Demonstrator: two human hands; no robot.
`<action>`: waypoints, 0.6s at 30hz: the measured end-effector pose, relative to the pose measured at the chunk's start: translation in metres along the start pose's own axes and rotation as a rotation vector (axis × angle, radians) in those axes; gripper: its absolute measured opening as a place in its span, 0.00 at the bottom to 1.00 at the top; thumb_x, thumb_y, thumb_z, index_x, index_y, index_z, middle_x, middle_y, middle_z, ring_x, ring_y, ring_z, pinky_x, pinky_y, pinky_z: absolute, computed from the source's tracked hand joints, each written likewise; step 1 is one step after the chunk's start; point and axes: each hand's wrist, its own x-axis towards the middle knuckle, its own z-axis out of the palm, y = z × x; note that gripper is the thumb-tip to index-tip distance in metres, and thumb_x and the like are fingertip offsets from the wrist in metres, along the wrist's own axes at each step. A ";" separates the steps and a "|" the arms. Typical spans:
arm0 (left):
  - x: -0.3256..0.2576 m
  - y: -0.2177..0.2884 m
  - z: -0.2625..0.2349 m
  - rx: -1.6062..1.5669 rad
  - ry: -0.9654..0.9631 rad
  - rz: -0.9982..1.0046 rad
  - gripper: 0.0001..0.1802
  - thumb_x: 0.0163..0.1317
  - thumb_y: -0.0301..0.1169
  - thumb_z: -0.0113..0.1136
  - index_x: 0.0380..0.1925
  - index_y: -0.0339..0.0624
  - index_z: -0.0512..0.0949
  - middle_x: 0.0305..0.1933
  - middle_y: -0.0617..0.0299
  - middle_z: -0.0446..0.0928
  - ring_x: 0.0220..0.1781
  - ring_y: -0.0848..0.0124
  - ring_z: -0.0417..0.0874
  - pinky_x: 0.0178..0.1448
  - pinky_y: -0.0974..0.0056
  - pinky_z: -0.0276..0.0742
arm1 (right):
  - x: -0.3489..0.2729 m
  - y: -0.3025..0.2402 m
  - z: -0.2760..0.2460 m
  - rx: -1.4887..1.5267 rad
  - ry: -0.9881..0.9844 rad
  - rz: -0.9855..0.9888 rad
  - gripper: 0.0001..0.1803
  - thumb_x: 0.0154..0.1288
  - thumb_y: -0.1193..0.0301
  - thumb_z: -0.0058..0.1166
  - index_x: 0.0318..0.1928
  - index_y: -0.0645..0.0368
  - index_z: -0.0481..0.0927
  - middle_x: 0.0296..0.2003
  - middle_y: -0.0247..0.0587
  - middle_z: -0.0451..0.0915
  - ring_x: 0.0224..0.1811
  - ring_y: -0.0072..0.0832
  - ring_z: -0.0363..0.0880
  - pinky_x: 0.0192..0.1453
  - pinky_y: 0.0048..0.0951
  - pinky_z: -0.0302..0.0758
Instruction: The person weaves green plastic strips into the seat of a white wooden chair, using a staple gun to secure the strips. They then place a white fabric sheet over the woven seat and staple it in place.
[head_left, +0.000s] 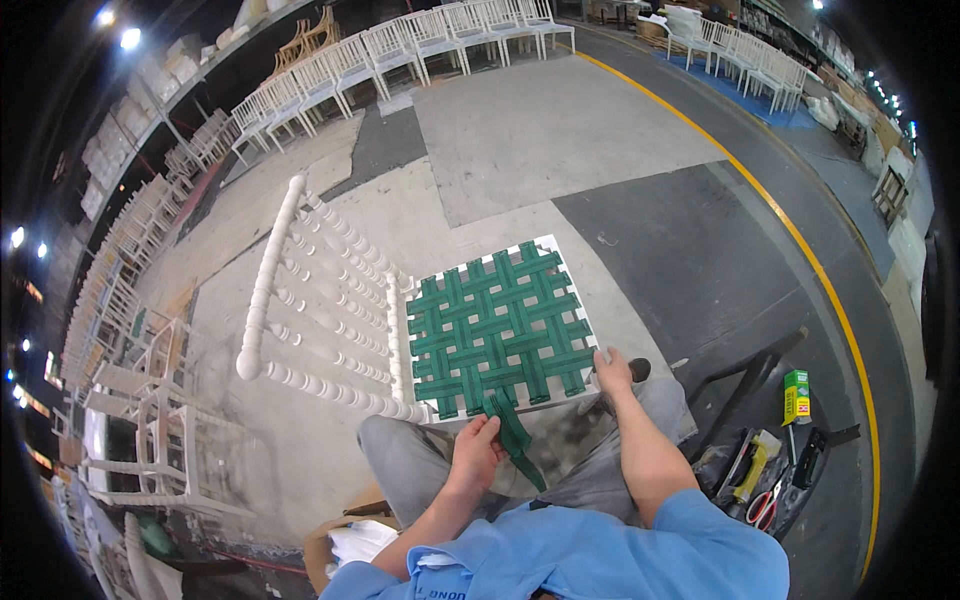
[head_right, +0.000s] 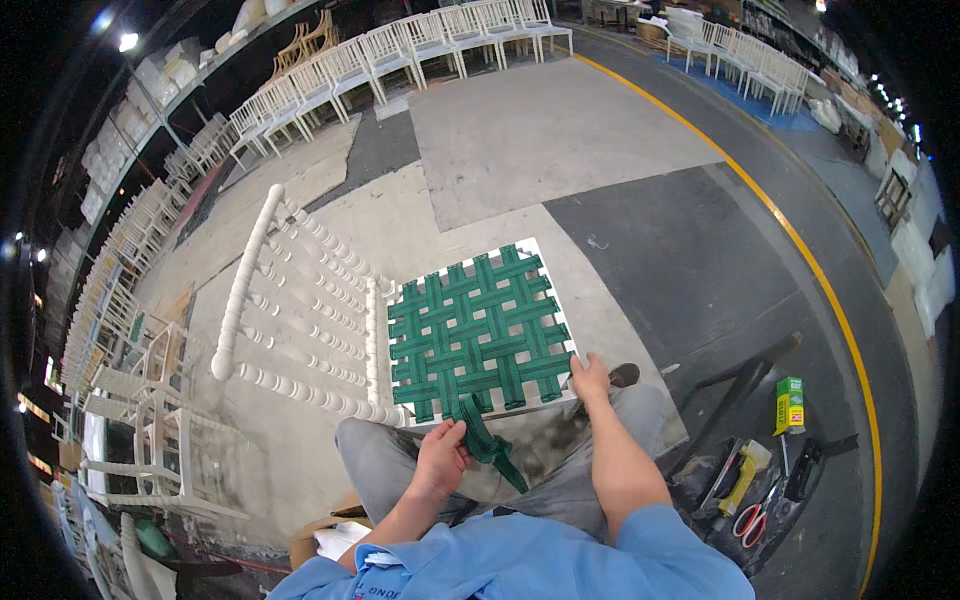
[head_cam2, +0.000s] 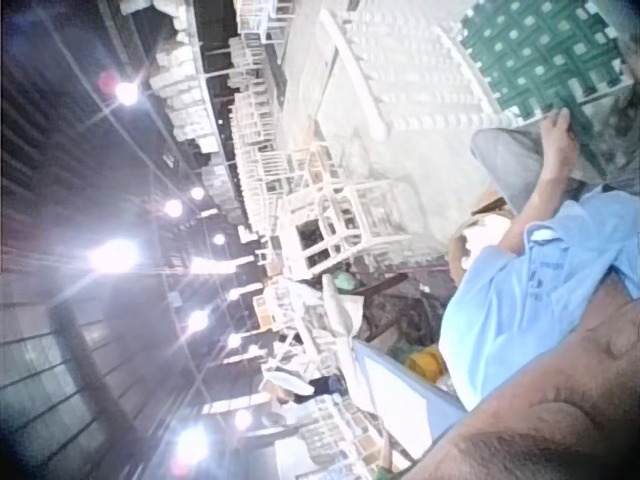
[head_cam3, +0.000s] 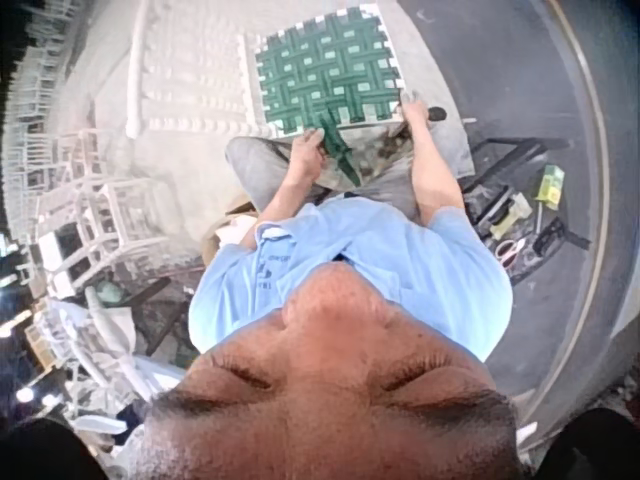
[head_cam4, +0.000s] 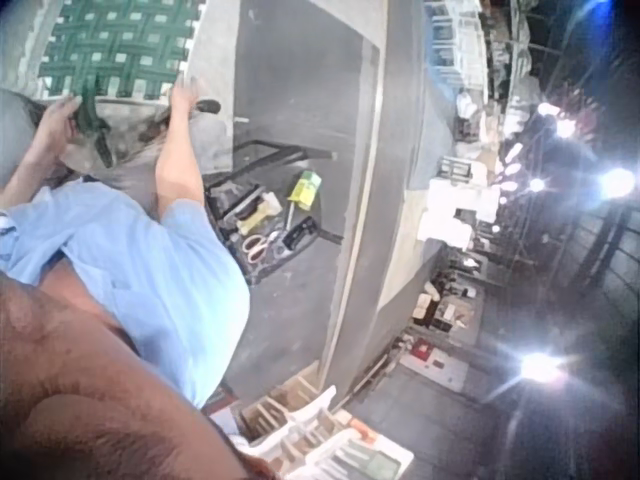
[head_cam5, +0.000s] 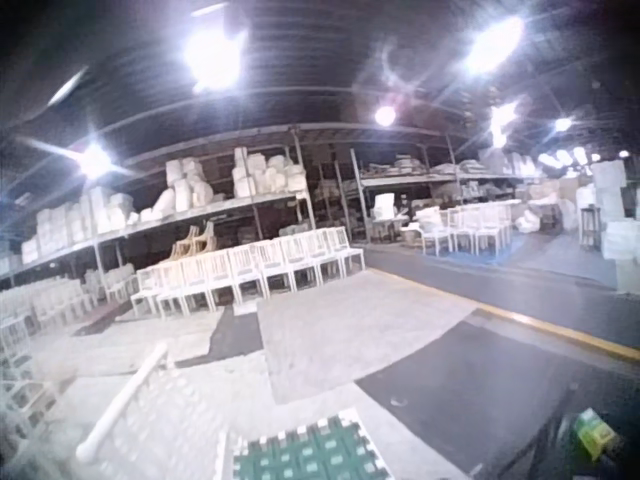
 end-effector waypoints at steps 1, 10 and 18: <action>-0.003 -0.004 -0.002 -0.004 -0.008 0.005 0.08 0.82 0.32 0.55 0.52 0.44 0.80 0.47 0.63 0.87 0.44 0.68 0.90 0.49 0.58 0.87 | 0.003 0.007 0.006 0.036 -0.117 0.078 0.30 0.80 0.49 0.53 0.66 0.61 0.81 0.61 0.61 0.83 0.67 0.53 0.80 0.71 0.49 0.74; -0.051 -0.020 -0.007 -0.010 0.039 0.002 0.08 0.81 0.32 0.56 0.52 0.45 0.81 0.49 0.62 0.88 0.47 0.68 0.90 0.53 0.56 0.87 | 0.006 0.021 0.025 0.041 -0.245 0.161 0.42 0.81 0.35 0.38 0.64 0.62 0.82 0.60 0.59 0.84 0.65 0.53 0.82 0.65 0.48 0.75; -0.074 -0.002 -0.020 -0.035 0.034 0.011 0.15 0.80 0.30 0.57 0.62 0.43 0.78 0.57 0.56 0.87 0.52 0.65 0.91 0.57 0.53 0.89 | -0.057 0.017 0.036 0.096 -1.007 0.532 0.55 0.69 0.17 0.22 0.58 0.48 0.86 0.47 0.49 0.87 0.41 0.44 0.82 0.47 0.54 0.76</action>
